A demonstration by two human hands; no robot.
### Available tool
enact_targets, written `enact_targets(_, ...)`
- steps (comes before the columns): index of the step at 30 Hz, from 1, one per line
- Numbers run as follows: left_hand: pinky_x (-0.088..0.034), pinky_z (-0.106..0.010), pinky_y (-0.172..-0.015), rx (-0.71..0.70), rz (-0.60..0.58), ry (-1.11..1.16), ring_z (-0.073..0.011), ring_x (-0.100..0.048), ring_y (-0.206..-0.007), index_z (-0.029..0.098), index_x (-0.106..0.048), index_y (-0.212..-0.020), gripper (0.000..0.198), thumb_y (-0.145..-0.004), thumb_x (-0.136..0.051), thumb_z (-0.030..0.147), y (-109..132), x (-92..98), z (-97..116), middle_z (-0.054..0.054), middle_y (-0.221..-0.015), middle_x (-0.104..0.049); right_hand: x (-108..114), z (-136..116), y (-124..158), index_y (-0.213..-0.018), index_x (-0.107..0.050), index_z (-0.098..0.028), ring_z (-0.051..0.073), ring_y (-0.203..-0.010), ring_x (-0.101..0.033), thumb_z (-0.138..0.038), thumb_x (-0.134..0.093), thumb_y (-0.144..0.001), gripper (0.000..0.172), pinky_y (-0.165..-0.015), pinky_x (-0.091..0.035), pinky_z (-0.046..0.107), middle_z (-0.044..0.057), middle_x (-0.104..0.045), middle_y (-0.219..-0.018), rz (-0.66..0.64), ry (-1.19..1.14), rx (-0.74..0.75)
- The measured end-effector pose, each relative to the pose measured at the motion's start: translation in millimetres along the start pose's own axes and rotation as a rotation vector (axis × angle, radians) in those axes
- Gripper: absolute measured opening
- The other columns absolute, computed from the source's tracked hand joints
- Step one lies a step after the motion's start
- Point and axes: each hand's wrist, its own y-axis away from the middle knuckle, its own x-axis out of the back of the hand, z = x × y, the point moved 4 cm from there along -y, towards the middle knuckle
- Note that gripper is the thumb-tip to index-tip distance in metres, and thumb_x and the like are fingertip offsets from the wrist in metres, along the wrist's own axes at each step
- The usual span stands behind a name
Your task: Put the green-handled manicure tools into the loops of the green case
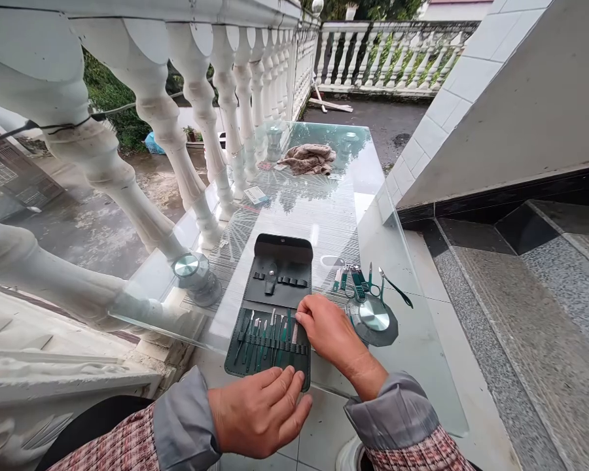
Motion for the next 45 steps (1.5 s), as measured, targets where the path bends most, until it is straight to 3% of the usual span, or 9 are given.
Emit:
enact_targets(6, -0.052, -0.033, -0.069, -0.017, -0.012, -0.007, -0.0255, -0.064, -0.093, 0.006, -0.061, -0.106, 0.029, -0.09, -0.046, 0.024, -0.9, -1.4, 1.1, -0.019, -0.104, -0.065, 3.0, 4.7, 9.4, -0.07, -0.051, -0.022, 0.015, -0.067, -0.051, -0.028, -0.04, -0.083, 0.018, -0.061, -0.034, 0.027, 0.001, -0.059, -0.072, -0.063, -0.004, -0.04)
enact_targets(15, -0.052, -0.033, -0.069, -0.011, -0.034, 0.017, -0.0252, -0.064, -0.094, 0.005, -0.06, -0.105, 0.028, -0.087, -0.046, 0.022, -1.2, -6.0, 3.1, -0.021, -0.106, -0.064, -0.8, -3.1, 9.1, -0.071, -0.056, -0.021, 0.016, -0.071, -0.055, -0.027, -0.04, -0.084, 0.022, -0.064, -0.034, 0.027, 0.002, -0.062, -0.077, -0.018, 0.062, -0.056)
enact_targets(22, -0.053, -0.032, -0.068, -0.009, 0.034, -0.014, -0.025, -0.065, -0.092, 0.005, -0.063, -0.102, 0.028, -0.087, -0.045, 0.02, -1.8, -0.6, 1.6, -0.019, -0.102, -0.066, -4.5, 0.3, 4.2, -0.062, -0.057, -0.022, 0.014, -0.062, -0.051, -0.032, -0.054, -0.072, 0.015, -0.058, -0.034, 0.026, -0.001, -0.061, -0.065, -0.053, -0.159, -0.182)
enact_targets(28, -0.052, -0.036, -0.079, -0.04, 0.046, -0.007, -0.027, -0.061, -0.102, 0.006, -0.065, -0.101, 0.028, -0.087, -0.044, 0.02, -1.9, 1.7, 1.3, -0.017, -0.102, -0.067, -4.3, 9.1, -3.2, -0.059, -0.053, -0.02, 0.013, -0.061, -0.051, -0.035, -0.051, -0.069, 0.018, -0.059, -0.037, 0.025, -0.001, -0.058, -0.062, -0.003, -0.274, -0.188)
enact_targets(34, -0.053, -0.033, -0.07, -0.02, 0.029, 0.032, -0.0266, -0.063, -0.096, 0.006, -0.064, -0.103, 0.029, -0.088, -0.046, 0.022, -2.1, -0.3, 2.6, -0.019, -0.105, -0.065, 19.7, 22.6, -6.9, -0.061, -0.05, -0.021, 0.014, -0.06, -0.047, -0.043, -0.048, -0.07, 0.024, -0.059, -0.036, 0.026, -0.001, -0.054, -0.061, 0.135, -0.29, -0.222)
enact_targets(41, -0.053, -0.032, -0.068, -0.003, 0.075, 0.035, -0.026, -0.064, -0.092, 0.006, -0.066, -0.099, 0.027, -0.086, -0.045, 0.019, -3.9, 3.0, -0.1, -0.016, -0.1, -0.067, 12.2, 10.0, 4.2, -0.057, -0.05, -0.021, 0.015, -0.061, -0.047, -0.042, -0.046, -0.076, 0.029, -0.058, -0.032, 0.027, 0.0, -0.057, -0.061, -0.007, -0.094, -0.129)
enact_targets(45, -0.053, -0.032, -0.067, -0.003, 0.08, 0.033, -0.0257, -0.065, -0.092, 0.006, -0.066, -0.099, 0.028, -0.086, -0.044, 0.018, -4.3, 2.8, 0.3, -0.016, -0.1, -0.067, 2.5, 5.8, 4.7, -0.06, -0.058, -0.022, 0.015, -0.062, -0.05, -0.039, -0.052, -0.072, 0.022, -0.059, -0.033, 0.027, 0.0, -0.061, -0.063, 0.002, -0.136, -0.162)
